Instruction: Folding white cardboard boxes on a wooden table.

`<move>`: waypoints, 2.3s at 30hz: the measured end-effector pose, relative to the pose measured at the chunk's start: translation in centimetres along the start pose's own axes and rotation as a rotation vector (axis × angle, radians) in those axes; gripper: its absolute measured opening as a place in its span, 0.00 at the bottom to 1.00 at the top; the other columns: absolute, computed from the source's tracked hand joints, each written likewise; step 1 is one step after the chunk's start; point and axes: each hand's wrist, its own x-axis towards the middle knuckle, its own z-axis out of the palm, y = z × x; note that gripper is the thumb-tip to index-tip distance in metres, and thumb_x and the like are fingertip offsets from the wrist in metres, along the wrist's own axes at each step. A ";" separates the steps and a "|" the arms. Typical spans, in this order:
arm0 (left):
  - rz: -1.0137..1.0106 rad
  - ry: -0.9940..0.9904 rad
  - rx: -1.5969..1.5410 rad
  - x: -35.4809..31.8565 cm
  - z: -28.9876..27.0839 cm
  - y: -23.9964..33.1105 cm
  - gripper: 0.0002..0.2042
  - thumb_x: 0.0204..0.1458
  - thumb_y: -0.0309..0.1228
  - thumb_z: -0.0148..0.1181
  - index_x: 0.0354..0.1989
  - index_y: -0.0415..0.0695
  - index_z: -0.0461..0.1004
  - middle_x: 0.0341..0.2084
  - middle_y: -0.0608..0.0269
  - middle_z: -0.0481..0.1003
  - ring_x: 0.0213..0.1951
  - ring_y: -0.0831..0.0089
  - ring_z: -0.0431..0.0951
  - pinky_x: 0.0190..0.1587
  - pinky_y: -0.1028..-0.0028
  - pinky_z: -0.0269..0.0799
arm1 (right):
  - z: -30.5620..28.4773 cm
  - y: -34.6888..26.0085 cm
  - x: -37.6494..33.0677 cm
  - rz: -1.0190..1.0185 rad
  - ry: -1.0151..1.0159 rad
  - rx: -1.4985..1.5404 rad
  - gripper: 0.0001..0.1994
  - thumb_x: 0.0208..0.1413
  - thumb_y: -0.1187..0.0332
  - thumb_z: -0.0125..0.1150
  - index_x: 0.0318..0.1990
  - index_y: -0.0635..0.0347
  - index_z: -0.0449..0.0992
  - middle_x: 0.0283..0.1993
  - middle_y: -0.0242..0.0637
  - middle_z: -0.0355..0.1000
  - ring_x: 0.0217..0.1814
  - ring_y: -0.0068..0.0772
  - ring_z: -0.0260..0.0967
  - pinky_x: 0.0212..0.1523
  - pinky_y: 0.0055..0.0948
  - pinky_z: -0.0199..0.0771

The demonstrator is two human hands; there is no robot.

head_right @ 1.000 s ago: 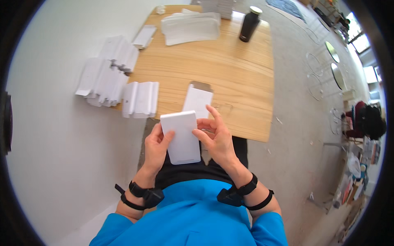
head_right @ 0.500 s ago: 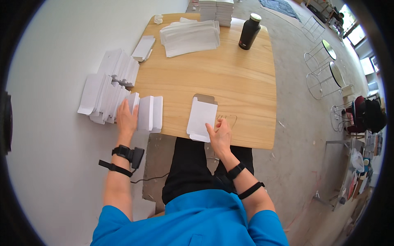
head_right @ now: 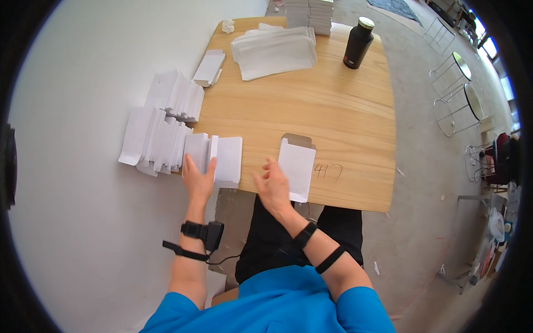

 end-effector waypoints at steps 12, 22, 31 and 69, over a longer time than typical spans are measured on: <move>-0.817 -0.037 -1.066 0.1 -0.3 -4.4 0.34 0.48 0.48 0.70 0.60 0.43 0.66 0.47 0.65 0.73 0.45 0.72 0.72 0.42 0.70 0.62 | 10.1 -2.0 5.4 0.188 0.064 -0.391 0.60 0.43 0.36 0.68 0.71 0.69 0.40 0.67 0.59 0.51 0.71 0.59 0.48 0.65 0.49 0.60; -0.769 0.220 -0.994 0.9 0.7 -1.6 0.48 0.47 0.33 0.73 0.70 0.38 0.42 0.58 0.54 0.63 0.54 0.63 0.70 0.45 0.69 0.70 | 12.4 -2.9 6.3 0.253 0.214 -0.017 0.61 0.42 0.38 0.70 0.71 0.69 0.39 0.71 0.61 0.46 0.74 0.58 0.46 0.67 0.50 0.58; -0.540 0.159 -1.219 -0.5 2.5 -3.9 0.34 0.58 0.38 0.61 0.68 0.41 0.51 0.62 0.59 0.60 0.56 0.67 0.67 0.54 0.62 0.64 | 11.7 -1.8 7.8 0.004 0.349 -0.195 0.52 0.42 0.63 0.70 0.72 0.65 0.41 0.68 0.63 0.53 0.71 0.59 0.53 0.68 0.45 0.59; 0.177 -0.407 -0.782 -10.6 11.3 10.3 0.25 0.58 0.35 0.60 0.61 0.37 0.67 0.51 0.51 0.76 0.54 0.59 0.75 0.58 0.64 0.67 | -8.9 6.9 2.5 0.027 0.610 -0.296 0.21 0.41 0.71 0.76 0.44 0.61 0.76 0.35 0.37 0.76 0.36 0.33 0.75 0.39 0.32 0.76</move>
